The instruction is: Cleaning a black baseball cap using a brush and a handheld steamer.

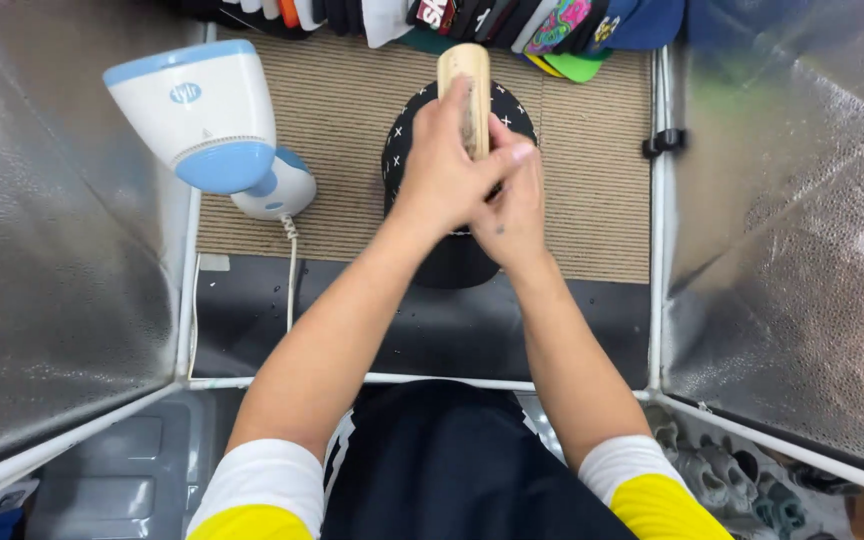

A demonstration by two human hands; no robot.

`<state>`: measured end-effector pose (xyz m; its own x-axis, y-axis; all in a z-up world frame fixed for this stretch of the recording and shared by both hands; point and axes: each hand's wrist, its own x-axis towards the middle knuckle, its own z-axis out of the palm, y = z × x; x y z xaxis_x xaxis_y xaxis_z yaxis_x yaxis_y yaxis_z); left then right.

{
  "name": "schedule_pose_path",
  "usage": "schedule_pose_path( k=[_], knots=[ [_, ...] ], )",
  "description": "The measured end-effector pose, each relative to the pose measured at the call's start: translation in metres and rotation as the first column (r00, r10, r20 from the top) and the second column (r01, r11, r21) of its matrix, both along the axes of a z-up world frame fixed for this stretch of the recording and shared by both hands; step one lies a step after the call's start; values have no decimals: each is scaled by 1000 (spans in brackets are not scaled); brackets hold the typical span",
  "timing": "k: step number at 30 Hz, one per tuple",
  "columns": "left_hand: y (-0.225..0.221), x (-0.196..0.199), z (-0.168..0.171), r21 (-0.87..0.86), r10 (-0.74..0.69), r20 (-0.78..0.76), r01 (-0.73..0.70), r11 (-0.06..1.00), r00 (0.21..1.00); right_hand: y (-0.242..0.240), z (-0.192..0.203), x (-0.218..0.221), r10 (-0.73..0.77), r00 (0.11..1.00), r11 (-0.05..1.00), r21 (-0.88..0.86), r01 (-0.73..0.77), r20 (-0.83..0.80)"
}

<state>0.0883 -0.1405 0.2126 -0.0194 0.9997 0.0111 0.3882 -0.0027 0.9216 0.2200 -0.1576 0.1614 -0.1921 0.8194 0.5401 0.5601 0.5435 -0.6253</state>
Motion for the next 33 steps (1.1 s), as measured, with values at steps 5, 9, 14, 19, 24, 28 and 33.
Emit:
schedule_pose_path(
  k=[5, 9, 14, 19, 24, 28, 33],
  knots=[
    [32, -24, -14, 41, 4, -390, 13, 999, 921, -14, -14, 13, -39, 985, 998, 55, 30, 171],
    [15, -7, -12, 309, -8, -723, 333, 891, 691, -9, -19, 14, 118, 993, 978, 176, -112, -24],
    [66, -24, -12, 368, 157, -835, 323, 872, 528, -14, -27, 19, 30, 999, 980, 194, -33, 22],
    [76, 8, 5, 107, -135, -950, 699, 707, 282, -12, -22, 18, 5, 998, 973, 230, -21, 70],
    [154, -35, -28, -219, -253, -588, 149, 964, 768, -16, -28, 15, -39, 999, 978, 206, 33, 27],
    [151, -84, -84, -463, -408, -577, 128, 877, 707, -15, -31, 12, -25, 1000, 977, 214, 25, -5],
    [82, -81, -32, 168, 147, -601, -56, 984, 786, -13, -30, 13, -37, 999, 972, 234, 34, 10]
  ],
)
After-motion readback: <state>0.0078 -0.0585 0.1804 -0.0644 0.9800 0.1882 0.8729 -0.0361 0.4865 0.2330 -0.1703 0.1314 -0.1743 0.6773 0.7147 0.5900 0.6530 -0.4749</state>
